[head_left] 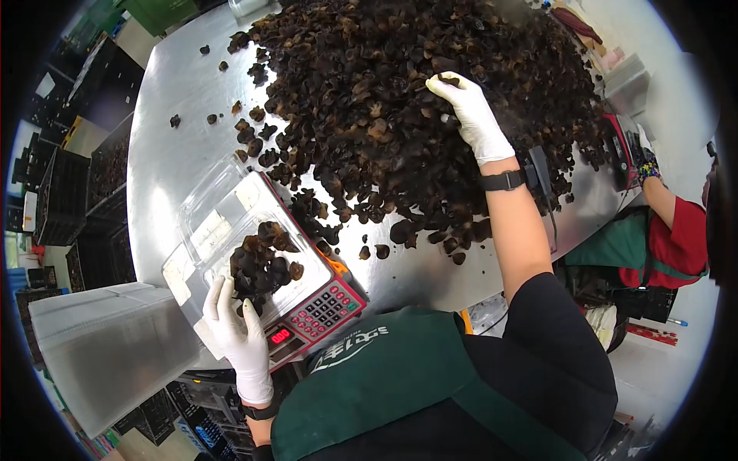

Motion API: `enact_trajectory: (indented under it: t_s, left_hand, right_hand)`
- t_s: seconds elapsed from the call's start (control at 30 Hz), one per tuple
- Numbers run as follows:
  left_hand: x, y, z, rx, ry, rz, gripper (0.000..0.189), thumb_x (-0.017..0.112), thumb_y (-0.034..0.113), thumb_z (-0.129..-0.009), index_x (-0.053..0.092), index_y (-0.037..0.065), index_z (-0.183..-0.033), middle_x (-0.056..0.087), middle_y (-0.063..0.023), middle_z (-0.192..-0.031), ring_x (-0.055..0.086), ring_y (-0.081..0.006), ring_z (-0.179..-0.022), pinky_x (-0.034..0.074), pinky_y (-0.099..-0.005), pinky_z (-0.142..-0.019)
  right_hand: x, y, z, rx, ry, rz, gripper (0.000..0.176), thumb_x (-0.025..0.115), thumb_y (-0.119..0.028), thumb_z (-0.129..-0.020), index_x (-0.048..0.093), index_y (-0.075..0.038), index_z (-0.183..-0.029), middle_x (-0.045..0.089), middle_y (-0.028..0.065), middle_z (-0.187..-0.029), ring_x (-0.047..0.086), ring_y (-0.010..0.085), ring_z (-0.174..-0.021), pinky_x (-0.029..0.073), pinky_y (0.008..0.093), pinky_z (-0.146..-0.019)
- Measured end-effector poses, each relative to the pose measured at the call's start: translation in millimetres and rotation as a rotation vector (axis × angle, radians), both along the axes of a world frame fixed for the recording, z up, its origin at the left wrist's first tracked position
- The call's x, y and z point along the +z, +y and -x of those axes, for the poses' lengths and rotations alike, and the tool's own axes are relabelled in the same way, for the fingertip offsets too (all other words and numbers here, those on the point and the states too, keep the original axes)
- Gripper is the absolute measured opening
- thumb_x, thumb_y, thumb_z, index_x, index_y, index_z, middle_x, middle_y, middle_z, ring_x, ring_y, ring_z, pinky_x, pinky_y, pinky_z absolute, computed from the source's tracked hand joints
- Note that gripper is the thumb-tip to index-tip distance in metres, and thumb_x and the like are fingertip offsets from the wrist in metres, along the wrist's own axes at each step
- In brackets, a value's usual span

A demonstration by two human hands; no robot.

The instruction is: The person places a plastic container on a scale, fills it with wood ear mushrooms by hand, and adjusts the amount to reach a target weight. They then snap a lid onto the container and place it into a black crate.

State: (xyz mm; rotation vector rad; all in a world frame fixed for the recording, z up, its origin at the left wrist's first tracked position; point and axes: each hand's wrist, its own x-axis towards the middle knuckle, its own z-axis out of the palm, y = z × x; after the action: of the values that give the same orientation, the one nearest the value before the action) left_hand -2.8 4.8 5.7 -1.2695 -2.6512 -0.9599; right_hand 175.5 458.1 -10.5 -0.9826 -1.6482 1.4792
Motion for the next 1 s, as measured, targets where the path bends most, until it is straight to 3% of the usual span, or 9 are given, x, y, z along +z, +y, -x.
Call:
enact_trajectory:
  t_s: [0.07,0.2,0.37,0.43,0.63,0.7,0.8,0.9,1.0]
  left_hand:
    - [-2.5,-0.3,1.0,-0.013,0.014,-0.019,0.049,0.062,-0.01,-0.083,0.058,-0.001,-0.131,0.055,-0.0191,-0.132,0.056,-0.0329,-0.12,0.046,-0.038,-0.101]
    - [-2.1,-0.4,1.9,-0.034,0.048,-0.015,0.048,0.063,-0.009,-0.082,0.06,0.0,-0.129,0.058,-0.018,-0.129,0.058,-0.0325,-0.117,0.047,-0.0378,-0.1]
    - [-1.6,-2.5,0.8,-0.029,0.059,-0.044,0.047,0.066,-0.008,-0.081,0.061,0.001,-0.127,0.059,-0.0176,-0.127,0.058,-0.0335,-0.116,0.048,-0.0389,-0.099]
    - [1.4,-2.0,0.7,0.012,0.165,-0.058,0.048,0.069,0.001,-0.081,0.063,0.008,-0.127,0.063,-0.0103,-0.128,0.061,-0.0243,-0.111,0.043,-0.0339,-0.089]
    - [4.3,-7.7,10.2,0.069,0.083,-0.182,0.046,0.067,0.001,-0.085,0.06,0.005,-0.13,0.062,-0.0158,-0.127,0.06,-0.032,-0.116,0.045,-0.039,-0.099]
    - [5.2,-9.5,9.2,0.06,-0.07,-0.15,0.059,0.069,0.004,-0.082,0.05,0.002,-0.139,0.055,-0.0198,-0.133,0.052,-0.0348,-0.126,0.04,-0.0432,-0.109]
    - [-4.2,-7.2,8.5,-0.002,-0.106,-0.174,0.071,0.072,0.006,-0.079,0.045,0.002,-0.144,0.051,-0.0215,-0.138,0.049,-0.0364,-0.13,0.039,-0.0434,-0.111]
    - [-7.9,-7.7,5.2,0.033,-0.172,-0.147,0.074,0.073,0.006,-0.078,0.044,0.004,-0.146,0.051,-0.0215,-0.138,0.05,-0.0352,-0.126,0.041,-0.0441,-0.107]
    - [-12.4,-12.9,6.8,0.01,-0.02,-0.051,0.07,0.073,0.004,-0.078,0.047,0.004,-0.143,0.05,-0.019,-0.141,0.049,-0.0331,-0.13,0.039,-0.0411,-0.109]
  right_hand:
    - [16.9,-18.1,0.0,-0.003,0.118,0.433,0.015,0.073,-0.023,-0.09,0.07,-0.012,-0.101,0.07,-0.0041,-0.092,0.066,0.0136,-0.084,0.049,0.0331,-0.068]
    - [1.2,-42.9,9.5,0.261,0.505,0.863,0.012,0.067,-0.021,-0.095,0.069,-0.014,-0.104,0.07,0.0048,-0.1,0.065,0.0163,-0.072,0.04,0.0211,-0.043]
    - [0.5,-92.3,44.0,0.434,0.581,1.017,0.014,0.068,-0.021,-0.094,0.068,-0.011,-0.104,0.069,0.0077,-0.095,0.063,0.0169,-0.066,0.042,0.0216,-0.043]
    - [10.1,-115.7,62.1,0.575,0.536,0.998,0.014,0.068,-0.021,-0.094,0.067,-0.01,-0.103,0.068,0.0084,-0.092,0.062,0.0162,-0.064,0.042,0.0207,-0.042]
    - [48.6,-210.6,112.9,1.026,0.159,0.458,0.017,0.073,-0.016,-0.088,0.067,-0.003,-0.096,0.069,0.0066,-0.085,0.067,0.0135,-0.072,0.055,0.0263,-0.065]
    - [20.6,-227.1,136.9,1.199,0.192,-0.339,0.023,0.072,-0.007,-0.081,0.063,-0.006,-0.102,0.066,0.0119,-0.115,0.064,0.0228,-0.106,0.054,0.0365,-0.09]
    - [14.1,-247.7,141.4,1.181,-0.127,-0.932,0.06,0.076,-0.007,-0.067,0.059,-0.012,-0.124,0.048,0.0142,-0.145,0.049,0.0338,-0.128,0.043,0.0426,-0.107]
    - [23.2,-248.5,134.4,1.025,-0.059,-1.042,0.065,0.078,-0.014,-0.069,0.055,-0.015,-0.129,0.05,0.011,-0.139,0.055,0.033,-0.119,0.047,0.0436,-0.1]
    - [39.4,-236.6,125.3,1.093,-0.084,-0.817,0.076,0.081,-0.012,-0.067,0.052,-0.015,-0.137,0.044,0.0148,-0.149,0.05,0.0343,-0.13,0.045,0.0428,-0.106]
